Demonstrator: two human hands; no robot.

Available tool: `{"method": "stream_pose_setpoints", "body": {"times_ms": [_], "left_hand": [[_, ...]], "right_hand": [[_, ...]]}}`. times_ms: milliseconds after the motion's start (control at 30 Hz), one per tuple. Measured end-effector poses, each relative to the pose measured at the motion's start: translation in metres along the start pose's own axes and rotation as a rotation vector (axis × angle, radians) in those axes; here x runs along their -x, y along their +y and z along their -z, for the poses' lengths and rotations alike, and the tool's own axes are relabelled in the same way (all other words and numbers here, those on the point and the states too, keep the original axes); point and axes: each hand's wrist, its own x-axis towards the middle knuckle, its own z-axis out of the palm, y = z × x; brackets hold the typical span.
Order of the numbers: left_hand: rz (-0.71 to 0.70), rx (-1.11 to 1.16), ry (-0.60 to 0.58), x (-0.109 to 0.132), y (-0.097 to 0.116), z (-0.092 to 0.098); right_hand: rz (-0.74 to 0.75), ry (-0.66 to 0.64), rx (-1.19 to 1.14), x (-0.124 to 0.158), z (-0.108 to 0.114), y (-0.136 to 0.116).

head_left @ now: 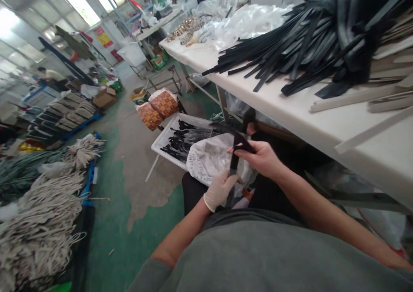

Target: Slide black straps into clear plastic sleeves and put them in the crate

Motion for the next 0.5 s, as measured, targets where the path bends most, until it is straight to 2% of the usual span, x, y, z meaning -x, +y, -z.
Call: {"method": "stream_pose_setpoints", "body": {"times_ms": [67, 167, 233, 300, 367, 433, 500], "left_hand": [[0.017, 0.0, -0.051, 0.01, -0.013, -0.005], [0.115, 0.121, -0.117, 0.027, -0.043, -0.005], [0.201, 0.224, -0.033, 0.032, -0.067, 0.005], [0.262, 0.301, 0.134, 0.031, -0.089, 0.024], [0.312, 0.34, 0.324, 0.024, -0.106, 0.052], [0.353, 0.344, 0.452, 0.012, -0.114, 0.085], [0.394, 0.342, 0.521, -0.003, -0.11, 0.119]], "right_hand": [[0.037, 0.116, 0.019, -0.002, 0.012, -0.006], [0.025, 0.156, 0.082, -0.007, 0.031, -0.003], [0.023, 0.181, 0.173, -0.008, 0.043, 0.008], [0.027, 0.222, 0.322, -0.005, 0.058, 0.025], [0.003, 0.218, 0.506, 0.001, 0.074, 0.042], [-0.049, 0.153, 0.671, 0.009, 0.087, 0.055], [-0.092, 0.086, 0.787, 0.012, 0.093, 0.063]]}}
